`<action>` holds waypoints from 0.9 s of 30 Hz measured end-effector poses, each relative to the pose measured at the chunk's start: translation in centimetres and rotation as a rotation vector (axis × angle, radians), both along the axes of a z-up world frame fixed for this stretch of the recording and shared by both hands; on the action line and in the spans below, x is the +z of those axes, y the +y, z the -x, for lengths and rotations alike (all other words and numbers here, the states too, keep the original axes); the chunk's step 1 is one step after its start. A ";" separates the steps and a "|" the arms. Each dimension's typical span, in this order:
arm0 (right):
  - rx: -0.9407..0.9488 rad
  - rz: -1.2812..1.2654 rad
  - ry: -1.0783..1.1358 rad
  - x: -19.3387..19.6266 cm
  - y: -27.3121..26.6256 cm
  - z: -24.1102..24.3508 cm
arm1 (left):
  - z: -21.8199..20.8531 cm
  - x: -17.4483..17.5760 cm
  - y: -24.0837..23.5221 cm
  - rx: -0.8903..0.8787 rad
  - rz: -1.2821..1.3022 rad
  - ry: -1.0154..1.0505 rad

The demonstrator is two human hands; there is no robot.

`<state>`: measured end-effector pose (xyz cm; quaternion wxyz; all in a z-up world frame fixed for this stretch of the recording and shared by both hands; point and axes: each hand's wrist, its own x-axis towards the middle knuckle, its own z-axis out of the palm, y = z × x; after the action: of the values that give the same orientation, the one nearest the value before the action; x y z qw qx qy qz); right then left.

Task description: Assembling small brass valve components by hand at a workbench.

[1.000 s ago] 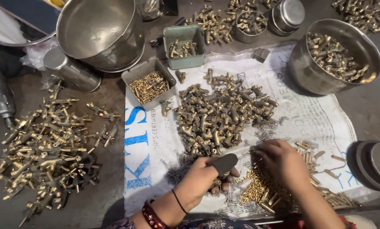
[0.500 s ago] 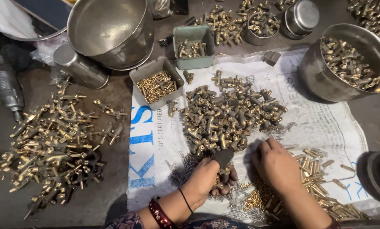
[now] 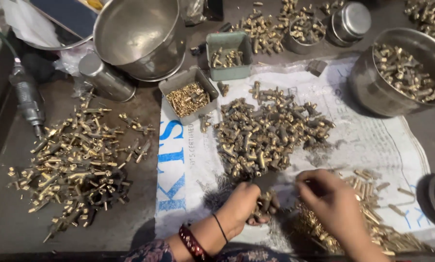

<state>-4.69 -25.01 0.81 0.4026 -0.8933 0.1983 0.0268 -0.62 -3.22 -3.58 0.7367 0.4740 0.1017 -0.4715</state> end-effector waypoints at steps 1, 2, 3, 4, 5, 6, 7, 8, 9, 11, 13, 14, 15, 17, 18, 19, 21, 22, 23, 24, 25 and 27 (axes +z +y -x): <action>-0.008 0.006 0.002 0.7 0.9 0.8 | 0.2 0.5 -0.5 -0.008 0.006 0.002; 0.215 0.085 -0.204 1.3 1.9 1.5 | 0.4 1.0 -1.0 0.010 0.006 0.032; 0.447 0.163 -0.419 1.8 3.0 1.7 | 0.1 1.5 -1.3 0.036 0.004 0.052; 0.446 0.167 -0.427 1.8 3.1 1.7 | -0.2 1.5 -1.3 0.035 0.008 0.044; 0.425 0.189 -0.381 1.9 3.4 2.3 | 0.0 1.4 -1.3 0.040 -0.037 0.038; 0.403 0.211 -0.336 1.9 3.7 2.9 | 0.3 1.3 -1.3 0.045 -0.081 0.031; 0.400 0.212 -0.334 1.7 3.7 3.0 | 0.4 1.4 -1.3 0.041 -0.080 0.033; 0.433 0.223 -0.350 1.5 3.6 3.0 | 0.5 1.5 -1.2 0.035 -0.096 0.011; 0.472 0.236 -0.369 1.3 3.5 3.0 | 0.4 1.6 -1.2 0.033 -0.109 -0.013; 0.462 0.238 -0.349 1.4 4.1 2.9 | 0.6 -0.3 -1.3 0.021 -0.131 -0.040; 0.454 0.237 -0.329 1.3 4.5 2.7 | 0.9 -2.0 -1.3 0.012 -0.154 -0.064; 0.466 0.251 -0.363 1.1 4.5 2.6 | 1.0 -2.8 -1.2 0.003 -0.150 -0.096; 0.475 0.266 -0.396 1.0 4.5 2.5 | 1.2 -3.5 -1.3 -0.009 -0.144 -0.127; 0.441 0.230 -0.367 0.4 4.4 2.4 | 0.8 -1.5 -1.0 -0.031 -0.127 -0.126; 0.405 0.194 -0.339 0.1 4.3 2.4 | 0.6 -0.5 -0.9 -0.055 -0.110 -0.127; 0.404 0.197 -0.339 0.1 4.3 2.2 | 0.4 -0.2 -0.8 -0.055 -0.108 -0.128; 0.410 0.212 -0.290 0.0 4.3 2.1 | 0.0 0.5 -0.7 -0.085 -0.123 -0.152; 0.408 0.213 -0.288 -0.2 4.3 2.0 | 0.1 -0.1 -0.6 -0.088 -0.122 -0.150; 0.392 0.172 -0.302 -0.4 4.2 1.9 | 0.1 -0.7 -0.5 -0.083 -0.126 -0.166; 0.376 0.130 -0.315 -0.6 4.1 1.8 | 0.3 -1.3 -0.4 -0.078 -0.130 -0.182; 0.374 0.131 -0.318 -0.4 3.7 1.4 | 0.3 -0.6 -0.4 -0.079 -0.130 -0.185; 0.368 0.032 -0.121 -0.1 2.8 0.5 | 0.6 0.9 -0.4 -0.065 -0.047 -0.129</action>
<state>-5.18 -22.16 0.69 0.3876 -0.9208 0.0075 0.0428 -1.20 -3.64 -2.66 0.7145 0.5236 0.0497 -0.4614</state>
